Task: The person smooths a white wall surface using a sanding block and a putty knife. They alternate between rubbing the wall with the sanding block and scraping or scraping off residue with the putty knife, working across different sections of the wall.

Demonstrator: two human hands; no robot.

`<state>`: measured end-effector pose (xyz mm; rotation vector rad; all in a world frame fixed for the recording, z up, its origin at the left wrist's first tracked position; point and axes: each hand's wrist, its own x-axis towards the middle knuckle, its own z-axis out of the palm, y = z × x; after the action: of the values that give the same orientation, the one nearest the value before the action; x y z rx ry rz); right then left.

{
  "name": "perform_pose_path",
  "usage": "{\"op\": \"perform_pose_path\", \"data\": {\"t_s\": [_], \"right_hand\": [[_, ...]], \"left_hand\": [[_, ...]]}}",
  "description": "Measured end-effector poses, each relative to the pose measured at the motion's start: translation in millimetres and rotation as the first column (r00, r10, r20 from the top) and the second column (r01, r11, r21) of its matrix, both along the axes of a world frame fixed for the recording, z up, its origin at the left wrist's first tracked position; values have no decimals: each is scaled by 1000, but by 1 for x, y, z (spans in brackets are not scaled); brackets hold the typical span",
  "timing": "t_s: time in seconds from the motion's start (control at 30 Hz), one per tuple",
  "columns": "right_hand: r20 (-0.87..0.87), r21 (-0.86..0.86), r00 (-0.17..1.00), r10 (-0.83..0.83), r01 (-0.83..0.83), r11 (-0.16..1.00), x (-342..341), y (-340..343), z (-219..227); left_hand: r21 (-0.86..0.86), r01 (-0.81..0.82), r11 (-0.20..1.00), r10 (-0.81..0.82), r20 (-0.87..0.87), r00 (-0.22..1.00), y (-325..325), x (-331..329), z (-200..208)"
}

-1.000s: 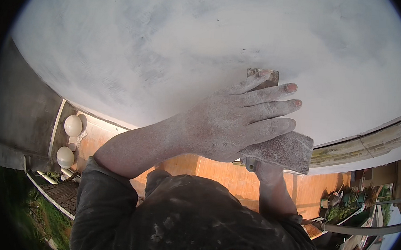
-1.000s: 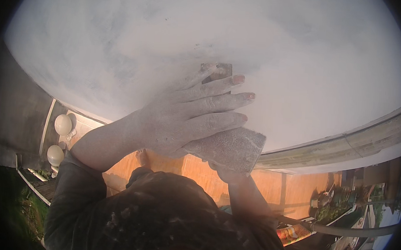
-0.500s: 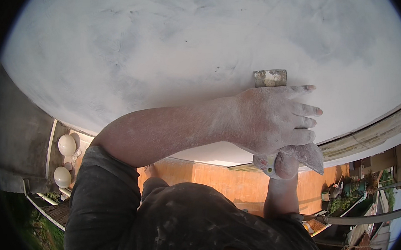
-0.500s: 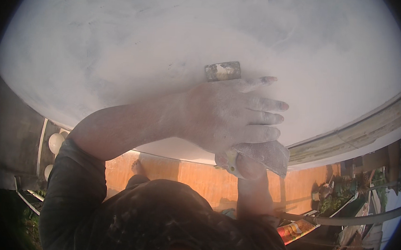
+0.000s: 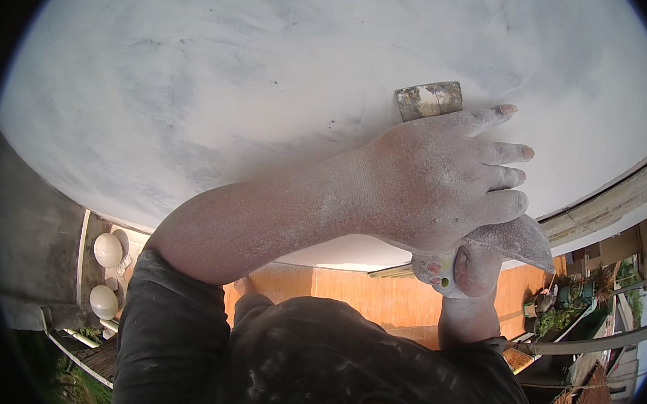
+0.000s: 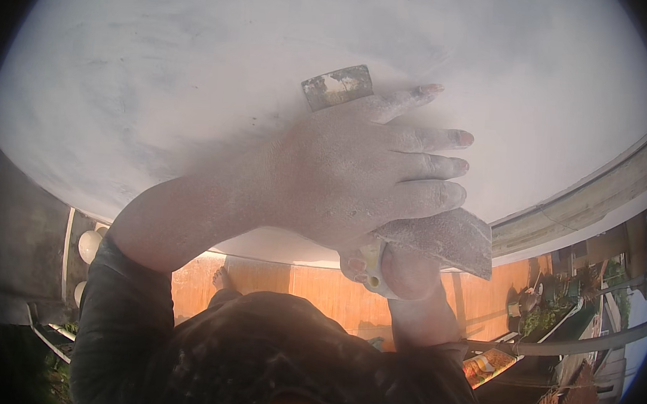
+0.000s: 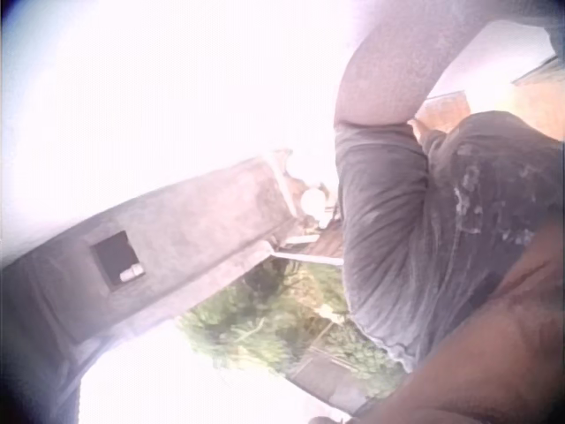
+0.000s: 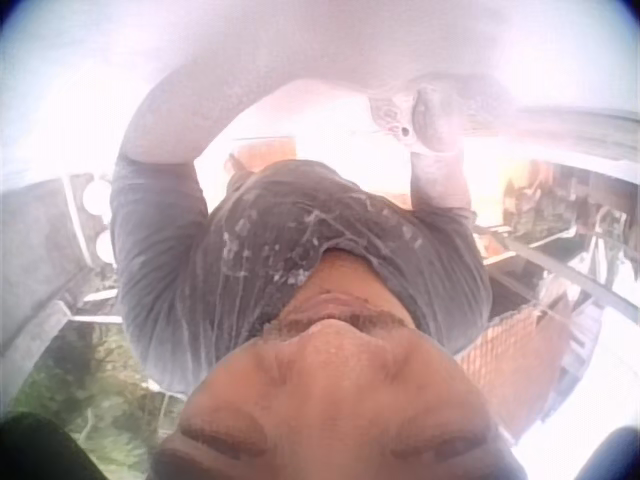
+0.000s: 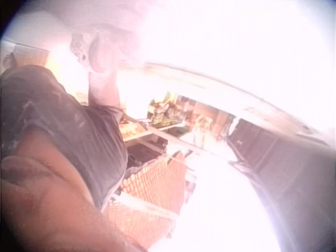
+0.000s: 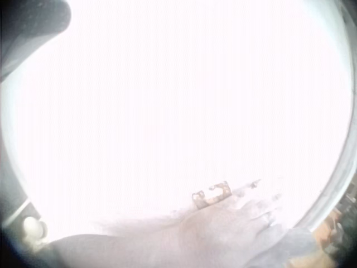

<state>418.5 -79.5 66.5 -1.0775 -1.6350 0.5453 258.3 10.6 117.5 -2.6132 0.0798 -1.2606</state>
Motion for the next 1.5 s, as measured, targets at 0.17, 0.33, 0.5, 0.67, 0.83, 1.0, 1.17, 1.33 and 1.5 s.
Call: {"op": "perform_pose_path", "data": {"t_s": [0.17,0.33,0.5,0.67,0.83,1.0,1.17,1.33,1.5], "right_hand": [[45,23,999,-15,14,1000,12,-1,12],[84,7,996,-17,16,1000,19,-7,17],[115,-6,993,-10,10,1000,26,-10,21],[107,-12,994,4,-2,1000,32,-8,21],[195,40,981,-24,16,999,35,-4,23],[329,35,944,-5,-7,999,33,1,30],[355,78,935,0,-30,996,23,8,36],[369,20,928,59,-71,997,11,18,38],[439,108,898,7,-60,992,-2,22,38]], "left_hand": [[-70,10,997,2,165,986,0,9,-2],[-112,64,992,-41,190,981,-4,17,-4],[-87,-25,996,46,244,969,-8,24,-6],[-138,-19,990,51,233,971,-8,24,-4],[-122,-67,990,94,233,968,-9,20,0],[-89,-170,981,191,367,910,-6,15,2],[-81,-80,993,101,286,953,-4,6,4],[-100,-174,980,198,357,913,-2,-14,6],[-55,-85,995,95,212,973,0,-25,-3]]}}
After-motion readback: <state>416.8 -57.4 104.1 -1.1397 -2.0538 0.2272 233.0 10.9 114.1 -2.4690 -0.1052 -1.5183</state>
